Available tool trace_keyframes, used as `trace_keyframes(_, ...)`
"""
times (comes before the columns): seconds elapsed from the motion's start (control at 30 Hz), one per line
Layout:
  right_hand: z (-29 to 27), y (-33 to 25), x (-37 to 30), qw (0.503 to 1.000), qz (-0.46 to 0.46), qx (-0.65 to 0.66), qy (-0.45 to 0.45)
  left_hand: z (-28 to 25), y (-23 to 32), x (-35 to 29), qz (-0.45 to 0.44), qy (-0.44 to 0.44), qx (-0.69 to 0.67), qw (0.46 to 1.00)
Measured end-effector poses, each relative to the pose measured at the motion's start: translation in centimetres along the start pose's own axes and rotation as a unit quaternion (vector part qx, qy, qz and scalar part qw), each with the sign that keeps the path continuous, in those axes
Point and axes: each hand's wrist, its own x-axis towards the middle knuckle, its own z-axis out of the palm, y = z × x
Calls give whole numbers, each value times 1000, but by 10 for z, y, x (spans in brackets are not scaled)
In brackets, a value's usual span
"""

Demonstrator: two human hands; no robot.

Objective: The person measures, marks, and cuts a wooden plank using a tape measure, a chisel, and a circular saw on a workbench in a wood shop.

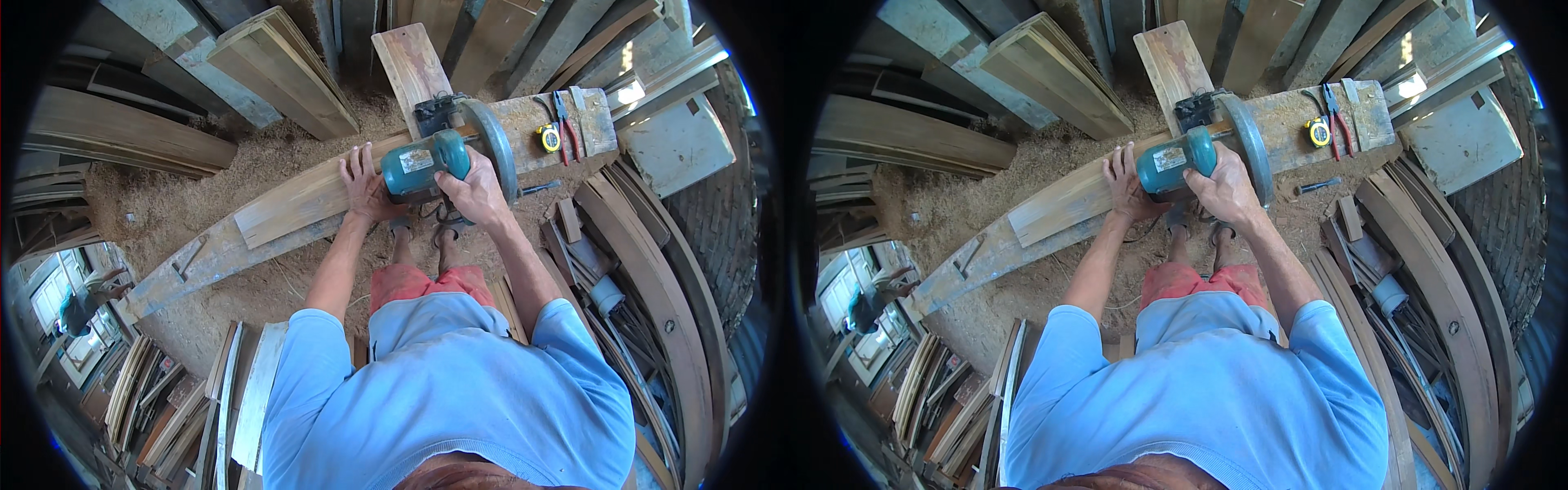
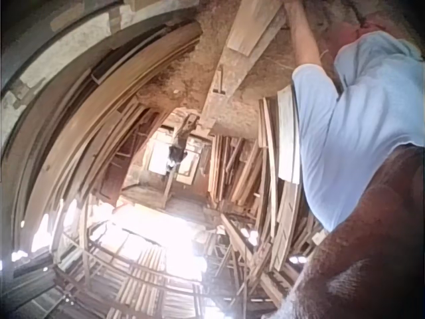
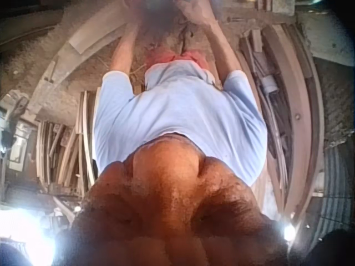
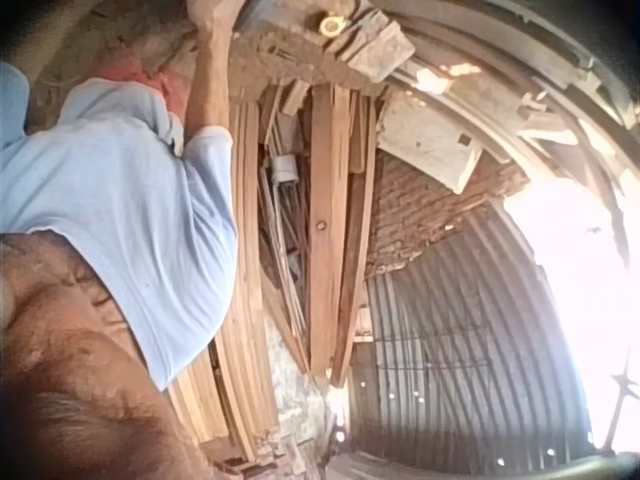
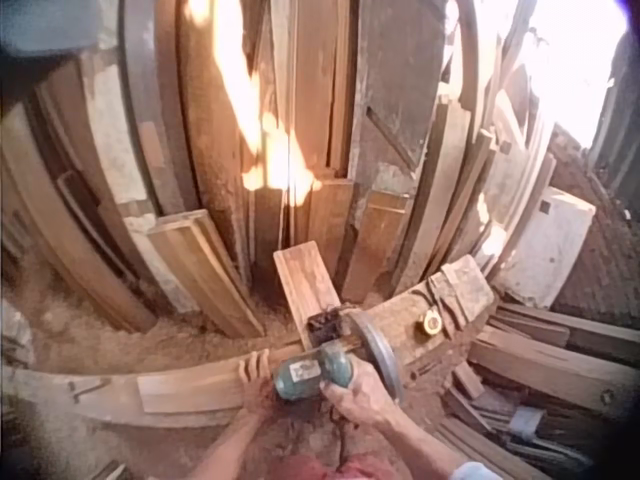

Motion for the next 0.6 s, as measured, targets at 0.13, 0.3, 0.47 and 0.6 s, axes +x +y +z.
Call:
trace_keyframes(0.13,0,-4,6,1000,2,4,-3,11,-7,0,6,19,-16,1000)
trace_keyframes(0.3,1,-7,13,1000,-4,15,4,15,-11,-1,21,42,-35,998)
trace_keyframes(0.47,-1,-9,20,1000,-4,-10,-2,11,-9,-3,35,56,-33,997)
trace_keyframes(0.6,-1,-10,25,1000,-16,5,-4,13,-10,-2,15,35,-57,998)
